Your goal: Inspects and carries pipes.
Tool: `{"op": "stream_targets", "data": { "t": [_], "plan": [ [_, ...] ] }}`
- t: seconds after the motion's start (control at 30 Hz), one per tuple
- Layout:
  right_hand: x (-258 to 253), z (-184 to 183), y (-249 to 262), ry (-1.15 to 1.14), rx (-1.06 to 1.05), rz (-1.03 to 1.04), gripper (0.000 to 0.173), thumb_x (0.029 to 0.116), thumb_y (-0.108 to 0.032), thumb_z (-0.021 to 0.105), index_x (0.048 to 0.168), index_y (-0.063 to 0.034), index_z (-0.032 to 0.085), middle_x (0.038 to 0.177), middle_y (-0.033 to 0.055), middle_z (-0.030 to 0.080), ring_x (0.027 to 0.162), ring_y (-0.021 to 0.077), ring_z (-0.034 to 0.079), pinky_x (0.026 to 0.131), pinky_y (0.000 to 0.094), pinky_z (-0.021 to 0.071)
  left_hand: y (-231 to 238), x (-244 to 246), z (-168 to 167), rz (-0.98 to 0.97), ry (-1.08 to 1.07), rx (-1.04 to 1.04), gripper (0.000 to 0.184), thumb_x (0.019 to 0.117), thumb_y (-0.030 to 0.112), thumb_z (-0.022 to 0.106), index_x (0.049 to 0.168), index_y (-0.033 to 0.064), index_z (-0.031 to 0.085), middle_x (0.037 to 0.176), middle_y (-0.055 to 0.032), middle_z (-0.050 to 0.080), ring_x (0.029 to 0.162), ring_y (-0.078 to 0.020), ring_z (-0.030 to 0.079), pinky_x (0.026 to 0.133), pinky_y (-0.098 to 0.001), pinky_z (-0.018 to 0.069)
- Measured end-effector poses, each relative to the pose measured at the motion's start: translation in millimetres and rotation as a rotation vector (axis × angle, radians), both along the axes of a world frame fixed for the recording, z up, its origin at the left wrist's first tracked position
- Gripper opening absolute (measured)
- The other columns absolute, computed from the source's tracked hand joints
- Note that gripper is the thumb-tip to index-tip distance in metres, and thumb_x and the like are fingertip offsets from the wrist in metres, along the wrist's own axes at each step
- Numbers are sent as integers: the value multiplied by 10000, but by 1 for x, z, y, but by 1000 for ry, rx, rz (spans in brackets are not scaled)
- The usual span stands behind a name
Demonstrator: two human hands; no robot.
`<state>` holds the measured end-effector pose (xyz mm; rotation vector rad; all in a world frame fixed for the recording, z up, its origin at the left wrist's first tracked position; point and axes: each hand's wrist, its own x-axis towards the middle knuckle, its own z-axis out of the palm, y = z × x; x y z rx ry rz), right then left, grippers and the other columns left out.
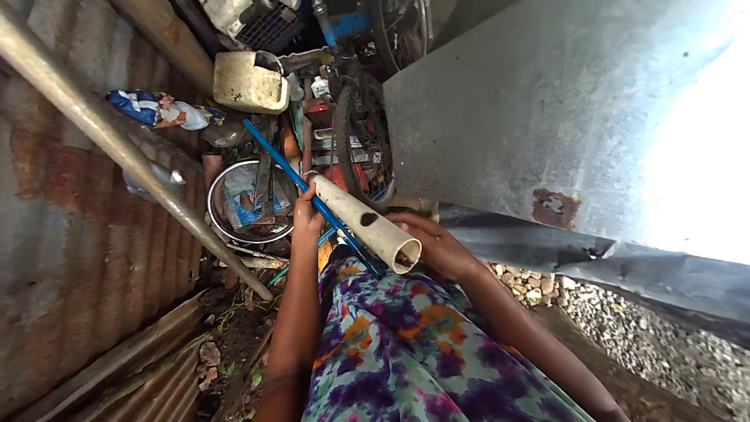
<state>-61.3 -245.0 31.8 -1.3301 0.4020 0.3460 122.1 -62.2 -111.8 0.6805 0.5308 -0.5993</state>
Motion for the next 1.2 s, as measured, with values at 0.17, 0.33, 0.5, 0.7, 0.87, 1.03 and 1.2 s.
{"op": "stream_targets", "data": {
  "t": [0.17, 0.33, 0.5, 0.7, 0.87, 1.03, 1.2],
  "plan": [
    [-23, -73, -14, 157, -204, -106, 232, 1037, -107, 455, 1148, -29, 643, 716, -32, 577, 533, 27, 467, 491, 201, 408, 13, -4, -17, 78, 87, 106, 301, 1060, 193, 504, 1354, 257, 509, 1054, -41, 665, 903, -174, 677, 753, -379, 587],
    [-25, -111, -26, 318, -266, -139, 238, 1049, -44, 385, 1190, 9, 570, 770, 5, 537, 567, 67, 477, 523, 236, 423, 20, -8, -30, 107, 130, 152, 306, 1070, 193, 480, 1370, 254, 476, 995, -67, 652, 803, -188, 671, 651, -367, 578],
    [-6, -75, -21, 219, -66, -42, 275, 1008, -74, 463, 1235, 19, 587, 1132, 97, 674, 966, 164, 688, 854, 344, 599, 23, -11, -46, 88, 164, 193, 399, 1067, 147, 466, 1451, 236, 405, 1030, -97, 638, 814, -206, 665, 660, -387, 580],
    [25, -65, -14, 351, 292, 123, 781, 1023, -671, 219, 1582, -126, 258, 1336, 170, 637, 1084, 310, 704, 874, 491, 609, 15, -9, -58, 41, 143, 254, 616, 1027, 57, 529, 1556, 266, 294, 1153, -149, 621, 857, -218, 664, 690, -385, 580],
    [36, -75, -5, 436, 285, 221, 789, 945, -350, 617, 1600, -180, 210, 1233, 138, 669, 830, 223, 711, 696, 360, 612, 6, -3, -73, 60, 119, 210, 674, 1010, 18, 533, 1583, 250, 264, 1259, -166, 590, 933, -222, 665, 749, -397, 586],
    [13, -89, -18, 483, 62, 277, 881, 900, -213, 676, 1624, -182, 176, 1282, 154, 605, 885, 227, 702, 775, 408, 621, 15, 4, -84, 106, 173, 284, 583, 1025, 27, 510, 1532, 226, 303, 1109, -144, 588, 853, -241, 639, 671, -431, 566],
    [-47, -124, -63, 654, -253, 317, 780, 904, -190, 719, 1575, -82, 337, 1432, 230, 538, 1239, 324, 598, 1040, 509, 501, 52, 13, -101, 100, 270, 307, 491, 1057, 61, 466, 1502, 194, 308, 1090, -169, 670, 900, -279, 715, 749, -435, 608]
  ]
}}
